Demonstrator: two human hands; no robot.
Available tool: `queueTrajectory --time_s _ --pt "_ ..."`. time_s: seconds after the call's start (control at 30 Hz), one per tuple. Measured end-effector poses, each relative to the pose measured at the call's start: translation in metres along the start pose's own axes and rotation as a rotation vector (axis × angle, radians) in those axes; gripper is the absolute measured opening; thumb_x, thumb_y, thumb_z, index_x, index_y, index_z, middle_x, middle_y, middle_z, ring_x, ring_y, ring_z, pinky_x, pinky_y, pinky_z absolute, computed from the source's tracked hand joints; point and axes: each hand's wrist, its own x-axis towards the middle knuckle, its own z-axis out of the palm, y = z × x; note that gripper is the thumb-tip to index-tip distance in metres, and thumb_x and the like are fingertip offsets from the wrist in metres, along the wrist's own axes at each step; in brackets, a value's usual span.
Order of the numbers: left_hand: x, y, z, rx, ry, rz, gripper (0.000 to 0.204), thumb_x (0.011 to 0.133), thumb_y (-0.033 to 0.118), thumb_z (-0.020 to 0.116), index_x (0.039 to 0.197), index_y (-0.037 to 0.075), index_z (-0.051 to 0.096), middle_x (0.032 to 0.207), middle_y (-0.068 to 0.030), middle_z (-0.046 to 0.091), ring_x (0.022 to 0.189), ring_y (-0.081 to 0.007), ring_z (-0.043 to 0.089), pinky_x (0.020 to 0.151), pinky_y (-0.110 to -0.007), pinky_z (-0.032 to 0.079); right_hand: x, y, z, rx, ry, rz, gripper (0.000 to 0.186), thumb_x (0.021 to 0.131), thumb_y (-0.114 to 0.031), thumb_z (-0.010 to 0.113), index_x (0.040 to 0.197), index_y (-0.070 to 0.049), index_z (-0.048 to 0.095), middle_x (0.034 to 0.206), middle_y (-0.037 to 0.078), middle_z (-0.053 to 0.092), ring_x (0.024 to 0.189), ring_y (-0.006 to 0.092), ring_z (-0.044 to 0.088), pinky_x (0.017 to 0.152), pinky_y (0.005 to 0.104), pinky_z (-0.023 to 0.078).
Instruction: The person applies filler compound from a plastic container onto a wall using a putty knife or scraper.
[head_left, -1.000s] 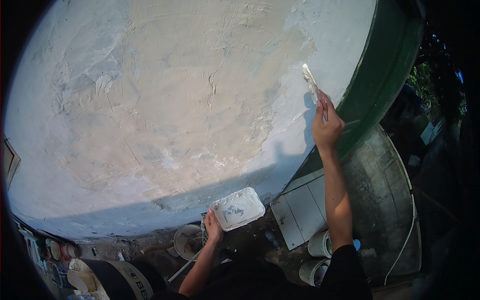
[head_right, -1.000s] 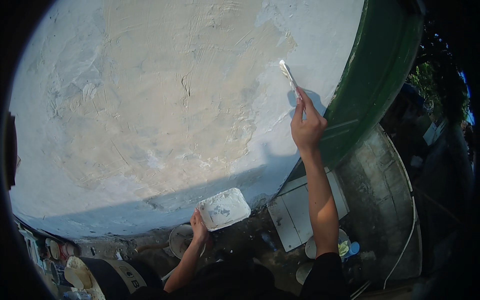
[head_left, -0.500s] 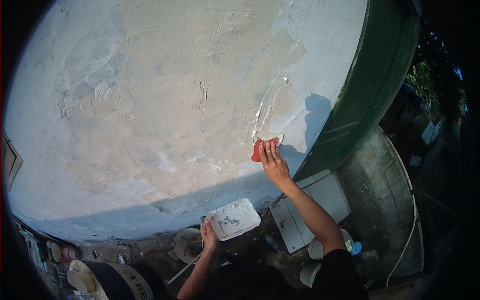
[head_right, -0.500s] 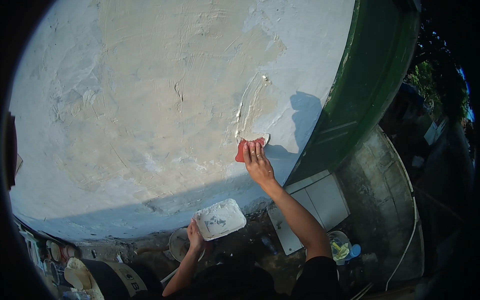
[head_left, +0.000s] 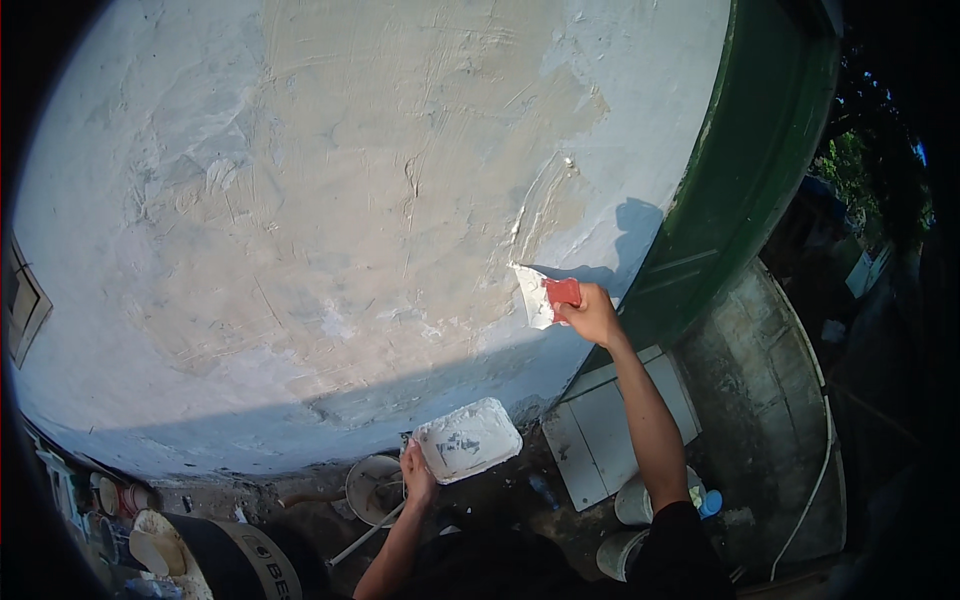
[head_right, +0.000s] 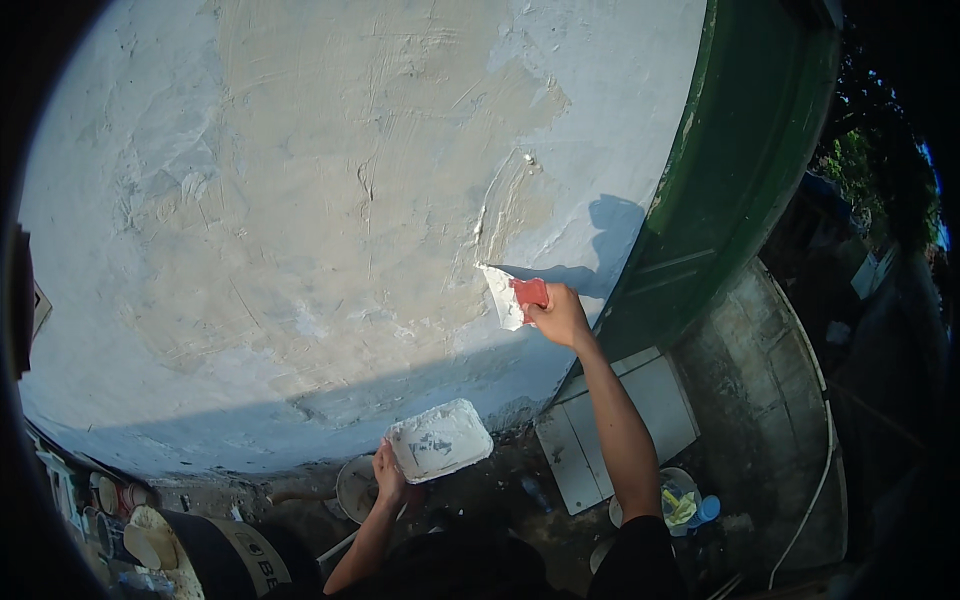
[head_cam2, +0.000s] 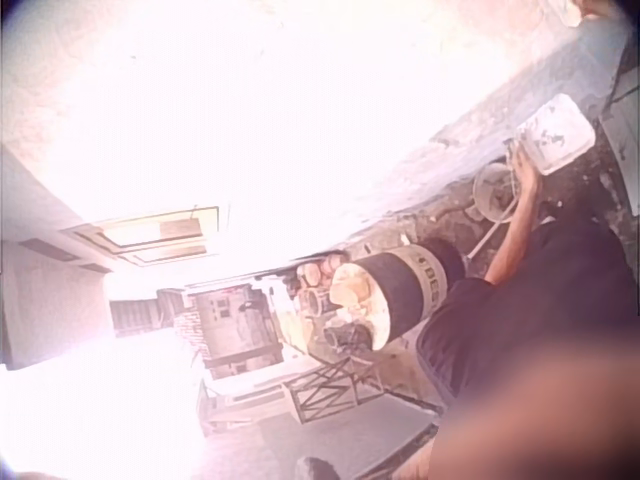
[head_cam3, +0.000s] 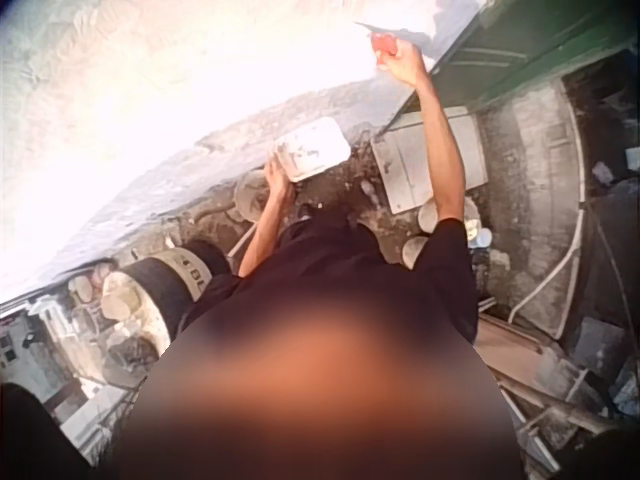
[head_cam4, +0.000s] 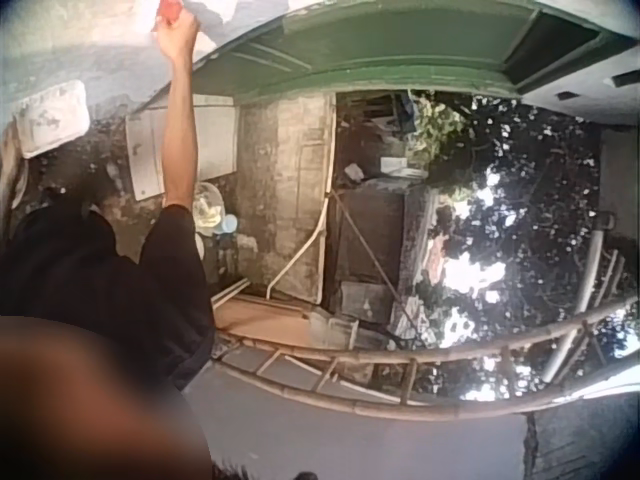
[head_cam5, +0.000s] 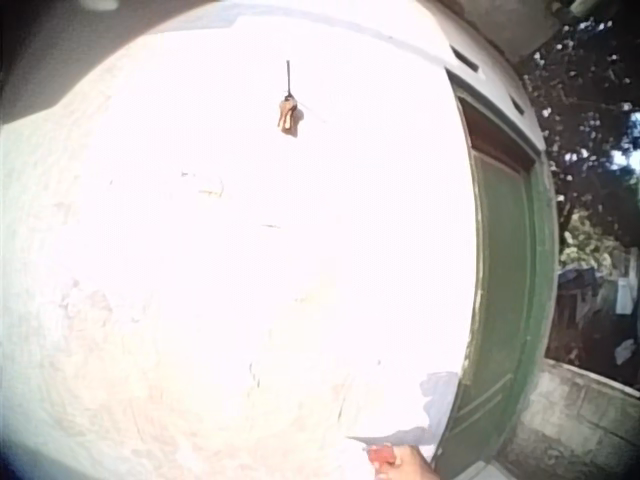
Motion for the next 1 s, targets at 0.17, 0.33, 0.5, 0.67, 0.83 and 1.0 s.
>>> queueTrajectory --time_s 0.17,0.33,0.5,0.67,0.83,1.0 --pt "-0.013 0.022 0.006 -0.026 -0.046 0.021 0.046 0.104 0.040 0.035 0.105 0.002 0.060 0.091 -0.0026 0.062 0.082 -0.0110 0.057 0.076 -0.026 0.048 0.004 -0.023 -0.032 0.504 -0.128 0.204 0.013 0.082 -0.005 0.065 0.093 0.002 0.067 0.077 0.003 0.068 0.069 0.0093 0.062 0.062 0.0281 0.050" --pt "-0.018 0.035 0.004 0.024 -0.016 0.049 0.047 0.104 0.040 0.035 0.106 0.001 0.060 0.094 -0.0033 0.063 0.083 -0.0111 0.058 0.076 -0.026 0.048 -0.001 -0.053 -0.081 -0.125 0.064 -0.055 0.017 0.083 -0.006 0.061 0.098 0.003 0.065 0.074 0.014 0.067 0.065 0.0206 0.066 0.060 0.0341 0.050" --pt "-0.011 0.026 0.000 0.043 -0.025 0.061 0.046 0.104 0.040 0.036 0.105 0.001 0.060 0.094 -0.0031 0.063 0.084 -0.0105 0.058 0.076 -0.026 0.048 0.010 -0.104 -0.077 -0.535 0.642 -0.243 0.025 0.086 -0.004 0.056 0.111 0.001 0.062 0.075 0.022 0.065 0.071 0.0335 0.067 0.061 0.0418 0.050" --pt "-0.008 0.022 0.006 0.080 -0.060 0.062 0.044 0.104 0.039 0.036 0.103 0.001 0.060 0.093 -0.0029 0.063 0.083 -0.0101 0.058 0.075 -0.027 0.049 0.053 -0.055 -0.014 -1.086 0.604 -0.351 0.051 0.082 -0.001 0.055 0.127 0.018 0.041 0.107 0.032 0.063 0.090 0.0372 0.069 0.069 0.0353 0.060" --pt "-0.015 0.040 0.012 -0.051 -0.048 0.037 0.042 0.104 0.037 0.036 0.105 0.001 0.059 0.094 -0.0036 0.063 0.083 -0.0110 0.059 0.075 -0.027 0.049 0.046 -0.042 0.052 -1.239 0.211 -0.096 0.053 0.078 -0.005 0.058 0.121 0.023 0.046 0.108 0.039 0.059 0.093 0.0419 0.067 0.069 0.0360 0.059" --pt "-0.011 0.031 0.001 -0.097 -0.018 0.015 0.041 0.104 0.035 0.036 0.107 0.001 0.058 0.095 -0.0046 0.063 0.083 -0.0119 0.059 0.076 -0.027 0.049 0.011 -0.012 0.070 -1.168 0.141 -0.212 0.052 0.077 -0.004 0.057 0.121 0.023 0.046 0.104 0.039 0.060 0.083 0.0403 0.069 0.066 0.0359 0.059"
